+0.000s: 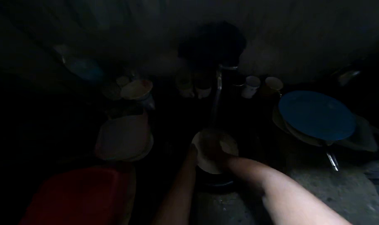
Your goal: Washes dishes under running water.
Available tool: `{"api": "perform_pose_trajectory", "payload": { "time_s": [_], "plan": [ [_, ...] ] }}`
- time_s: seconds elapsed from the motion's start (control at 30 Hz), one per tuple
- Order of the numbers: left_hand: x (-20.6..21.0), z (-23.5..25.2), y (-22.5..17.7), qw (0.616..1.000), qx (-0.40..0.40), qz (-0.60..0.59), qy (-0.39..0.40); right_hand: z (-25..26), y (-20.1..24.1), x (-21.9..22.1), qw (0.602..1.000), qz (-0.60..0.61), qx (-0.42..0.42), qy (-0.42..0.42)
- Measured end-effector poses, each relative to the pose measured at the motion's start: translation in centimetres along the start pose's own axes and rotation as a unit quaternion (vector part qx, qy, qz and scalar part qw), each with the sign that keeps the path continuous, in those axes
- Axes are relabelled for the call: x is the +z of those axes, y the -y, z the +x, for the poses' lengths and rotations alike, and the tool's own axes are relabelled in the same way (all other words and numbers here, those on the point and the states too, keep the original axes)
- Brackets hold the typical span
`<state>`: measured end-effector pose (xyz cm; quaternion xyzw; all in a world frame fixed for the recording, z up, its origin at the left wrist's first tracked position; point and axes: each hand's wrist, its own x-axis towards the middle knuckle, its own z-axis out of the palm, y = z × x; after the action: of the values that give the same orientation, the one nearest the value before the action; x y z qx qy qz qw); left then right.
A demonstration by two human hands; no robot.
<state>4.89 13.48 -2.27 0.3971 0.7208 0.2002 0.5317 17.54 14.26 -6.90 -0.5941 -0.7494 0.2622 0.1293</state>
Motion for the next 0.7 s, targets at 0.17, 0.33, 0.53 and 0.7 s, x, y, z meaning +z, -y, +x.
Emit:
{"api": "perform_pose_trajectory", "payload": {
  "time_s": [0.17,0.33,0.53,0.7],
  "plan": [
    [-0.1,-0.4,-0.2,0.999,-0.015,0.007,-0.029,-4.3,2.4,-2.2,0.975,-0.041,-0.013,0.216],
    [0.3,-0.3,-0.8,0.995,-0.058,-0.062,-0.06,-4.2,-1.9,-5.5,0.964,-0.104,0.135,0.203],
    [-0.1,0.0,-0.2,0.999,-0.023,-0.004,-0.039,-2.9,6.2,-8.0,0.975,-0.031,0.07,0.209],
    [0.0,0.2,0.3,0.999,-0.024,-0.036,-0.032,-1.9,6.7,-19.2,0.996,0.004,0.088,0.026]
  ]
}}
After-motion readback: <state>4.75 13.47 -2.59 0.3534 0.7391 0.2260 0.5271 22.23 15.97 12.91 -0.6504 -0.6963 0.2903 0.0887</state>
